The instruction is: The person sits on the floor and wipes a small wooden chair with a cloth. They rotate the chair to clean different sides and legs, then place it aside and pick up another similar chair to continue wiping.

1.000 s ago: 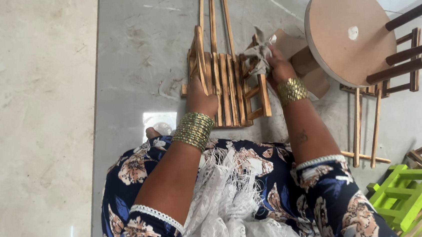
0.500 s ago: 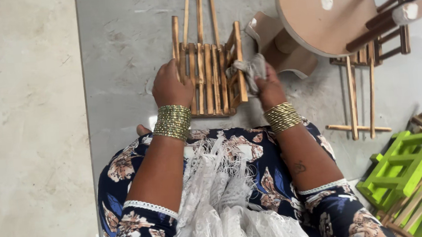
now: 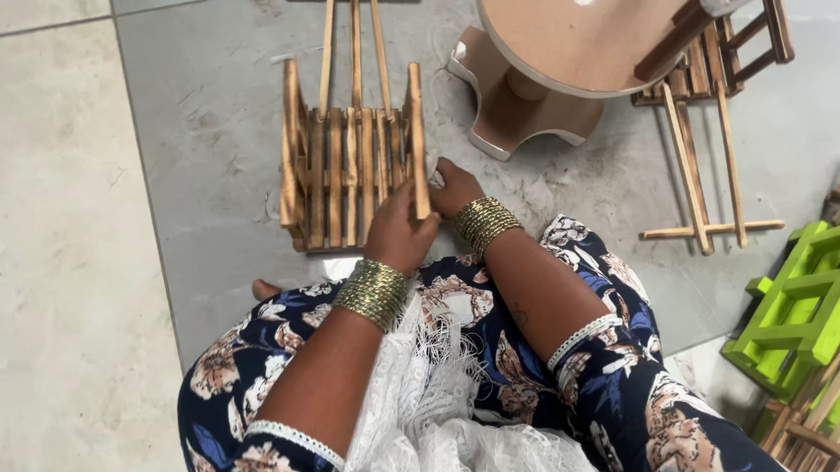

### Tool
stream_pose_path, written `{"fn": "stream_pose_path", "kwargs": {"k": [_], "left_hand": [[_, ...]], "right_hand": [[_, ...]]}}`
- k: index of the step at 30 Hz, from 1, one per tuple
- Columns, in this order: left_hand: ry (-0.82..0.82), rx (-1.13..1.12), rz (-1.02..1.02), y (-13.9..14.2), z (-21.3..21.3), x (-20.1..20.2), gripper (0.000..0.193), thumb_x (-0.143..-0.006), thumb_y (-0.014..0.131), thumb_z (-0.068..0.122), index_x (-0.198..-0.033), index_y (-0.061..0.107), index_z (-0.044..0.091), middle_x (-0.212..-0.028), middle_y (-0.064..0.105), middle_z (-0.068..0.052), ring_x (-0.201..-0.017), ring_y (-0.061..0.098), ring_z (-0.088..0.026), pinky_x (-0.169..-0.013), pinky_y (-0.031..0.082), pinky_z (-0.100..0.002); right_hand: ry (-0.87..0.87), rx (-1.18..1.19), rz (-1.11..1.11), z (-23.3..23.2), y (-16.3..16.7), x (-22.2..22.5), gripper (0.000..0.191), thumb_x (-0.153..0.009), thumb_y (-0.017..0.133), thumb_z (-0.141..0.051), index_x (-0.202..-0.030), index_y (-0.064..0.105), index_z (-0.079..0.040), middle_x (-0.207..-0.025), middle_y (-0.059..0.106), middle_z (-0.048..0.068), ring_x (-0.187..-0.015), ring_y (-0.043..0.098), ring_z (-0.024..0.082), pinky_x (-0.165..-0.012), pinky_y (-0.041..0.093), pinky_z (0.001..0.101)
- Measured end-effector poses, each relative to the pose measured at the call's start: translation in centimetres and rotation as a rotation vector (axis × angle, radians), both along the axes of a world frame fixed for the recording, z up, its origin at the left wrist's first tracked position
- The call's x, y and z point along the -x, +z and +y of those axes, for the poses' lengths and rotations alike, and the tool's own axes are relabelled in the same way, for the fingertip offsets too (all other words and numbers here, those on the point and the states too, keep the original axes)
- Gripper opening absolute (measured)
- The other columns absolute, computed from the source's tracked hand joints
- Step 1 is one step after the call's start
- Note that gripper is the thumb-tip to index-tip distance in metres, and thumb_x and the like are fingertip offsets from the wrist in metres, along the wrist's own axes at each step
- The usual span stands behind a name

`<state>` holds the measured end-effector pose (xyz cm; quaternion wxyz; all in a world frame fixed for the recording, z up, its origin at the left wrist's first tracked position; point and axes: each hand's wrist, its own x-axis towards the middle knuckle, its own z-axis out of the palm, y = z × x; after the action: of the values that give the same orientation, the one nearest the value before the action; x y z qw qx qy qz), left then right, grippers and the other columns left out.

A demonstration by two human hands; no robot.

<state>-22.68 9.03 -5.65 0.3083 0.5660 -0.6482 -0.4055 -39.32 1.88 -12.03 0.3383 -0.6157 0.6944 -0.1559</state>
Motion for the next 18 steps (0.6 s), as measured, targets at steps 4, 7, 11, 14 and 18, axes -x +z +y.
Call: {"fn": "stream_pose_path", "kwargs": {"k": [4, 7, 11, 14, 18], "left_hand": [[0.141, -0.26, 0.1, 0.1, -0.1, -1.5, 0.073, -0.078, 0.064, 0.019, -0.148, 0.046, 0.008, -0.128, 0.069, -0.017, -0.108, 0.074, -0.03, -0.094, 0.061, -0.038], [0.196, -0.01, -0.021, -0.9, -0.9, -2.9, 0.073, -0.078, 0.074, 0.019, -0.144, 0.047, 0.004, -0.131, 0.062, -0.021, -0.112, 0.067, -0.033, -0.096, 0.053, -0.042], [0.214, 0.15, -0.061, -2.7, -2.0, -3.4, 0.064, -0.081, 0.068, 0.009, -0.143, 0.054, 0.002, -0.128, 0.066, -0.023, -0.113, 0.067, -0.036, -0.097, 0.051, -0.043], [0.2, -0.076, 0.09, -2.7, -2.2, -3.9, 0.06, -0.081, 0.062, 0.009, -0.141, 0.057, 0.008, -0.121, 0.072, -0.017, -0.107, 0.073, -0.031, -0.094, 0.056, -0.04], [0.177, -0.167, -0.046, -1.3, -2.3, -4.5, 0.06, -0.081, 0.064, 0.011, -0.141, 0.057, 0.011, -0.124, 0.071, -0.017, -0.106, 0.072, -0.03, -0.092, 0.055, -0.04]], "right_hand": [[-0.065, 0.27, -0.083, 0.2, 0.9, 0.6, 0.049, -0.086, 0.067, -0.017, -0.135, 0.059, -0.015, -0.122, 0.07, 0.022, -0.112, 0.07, 0.04, -0.098, 0.056, 0.0421], [-0.001, 0.403, -0.483, 0.5, 0.6, -1.7, 0.058, -0.088, 0.063, -0.013, -0.144, 0.047, -0.011, -0.134, 0.062, 0.023, -0.119, 0.065, 0.041, -0.099, 0.053, 0.0433], [0.31, 0.771, -0.24, 2.9, -0.2, -4.9, 0.073, -0.094, 0.066, -0.01, -0.156, 0.029, -0.001, -0.148, 0.044, 0.033, -0.136, 0.046, 0.053, -0.112, 0.036, 0.0547], [0.299, 0.288, -0.077, 2.4, 0.3, -4.4, 0.064, -0.093, 0.07, -0.018, -0.15, 0.042, -0.014, -0.134, 0.053, 0.029, -0.12, 0.06, 0.045, -0.103, 0.052, 0.0446], [0.233, -0.094, 0.157, 0.8, 0.8, -1.9, 0.07, -0.08, 0.07, -0.013, -0.146, 0.046, -0.02, -0.132, 0.057, 0.023, -0.12, 0.063, 0.04, -0.101, 0.052, 0.0443]]}}
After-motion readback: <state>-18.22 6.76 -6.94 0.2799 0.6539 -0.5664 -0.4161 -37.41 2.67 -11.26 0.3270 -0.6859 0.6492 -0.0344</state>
